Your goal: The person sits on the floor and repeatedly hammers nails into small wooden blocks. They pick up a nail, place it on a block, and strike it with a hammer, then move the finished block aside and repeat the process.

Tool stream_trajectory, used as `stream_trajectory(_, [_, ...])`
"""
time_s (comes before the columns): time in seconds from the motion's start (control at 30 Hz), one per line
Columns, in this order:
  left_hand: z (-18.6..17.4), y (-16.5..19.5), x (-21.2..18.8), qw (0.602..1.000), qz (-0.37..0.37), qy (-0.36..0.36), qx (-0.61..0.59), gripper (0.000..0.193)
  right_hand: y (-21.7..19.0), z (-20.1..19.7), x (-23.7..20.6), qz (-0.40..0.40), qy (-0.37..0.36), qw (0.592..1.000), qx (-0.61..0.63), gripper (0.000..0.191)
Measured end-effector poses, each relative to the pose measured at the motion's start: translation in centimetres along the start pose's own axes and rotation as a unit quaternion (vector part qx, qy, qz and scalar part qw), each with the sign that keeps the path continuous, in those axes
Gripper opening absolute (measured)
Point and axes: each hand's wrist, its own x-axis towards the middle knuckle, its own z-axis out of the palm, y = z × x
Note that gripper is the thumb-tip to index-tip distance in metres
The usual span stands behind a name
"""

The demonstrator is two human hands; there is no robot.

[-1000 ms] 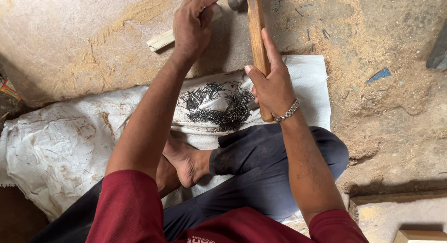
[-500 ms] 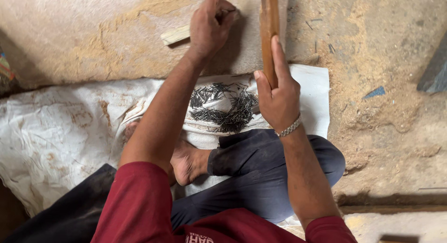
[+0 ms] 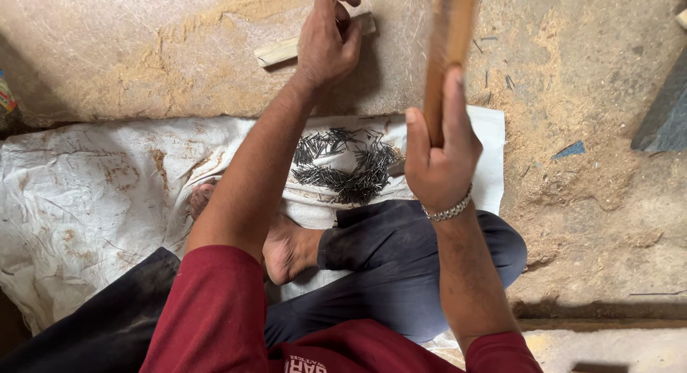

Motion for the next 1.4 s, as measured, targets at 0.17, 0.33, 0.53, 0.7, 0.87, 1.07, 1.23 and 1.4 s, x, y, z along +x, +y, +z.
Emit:
stream_trajectory(0.17, [-0.2, 0.2, 0.5, 1.0, -0.013, 0.011, -0.024, 0.086, 0.5, 2.4, 0.4, 0.065, -0.053, 0.995, 0.048, 0.065])
stream_trajectory(0.33, [-0.4, 0.9, 0.0, 0.999, -0.004, 0.019, -0.048, 0.092, 1.6, 2.1, -0.6, 0.21, -0.184, 0.96, -0.03, 0.074])
stream_trajectory(0.53, [-1.5, 1.4, 0.1, 0.994, -0.04, -0.02, -0.096, 0.076, 1.3, 1.6, -2.3, 0.392, -0.12, 0.894, 0.182, 0.08])
stream_trajectory(0.7, [-6.0, 2.9, -1.7, 0.963, -0.109, -0.153, 0.195, 0.056, 2.5, 0.1, -2.8, 0.49, -0.062, 0.742, 0.453, 0.091])
stream_trajectory(0.87, [-8.4, 5.8, -2.8, 0.978, -0.082, -0.083, 0.174, 0.048, 1.9, 0.0, -3.5, 0.517, -0.029, 0.71, 0.477, 0.089])
stream_trajectory(1.07, [0.4, 15.2, 8.3, 0.968, -0.196, -0.074, -0.141, 0.047, 1.5, 1.1, -4.7, 0.481, -0.052, 0.786, 0.385, 0.097])
stream_trajectory(1.23, [6.1, 30.7, 14.7, 0.943, -0.013, -0.228, -0.24, 0.053, 0.8, 1.3, -5.8, 0.378, -0.104, 0.818, 0.421, 0.1])
stream_trajectory(1.4, [-3.5, 31.8, 7.1, 0.932, -0.007, -0.343, -0.115, 0.068, -1.4, 0.2, -7.9, 0.371, -0.362, 0.787, 0.335, 0.104])
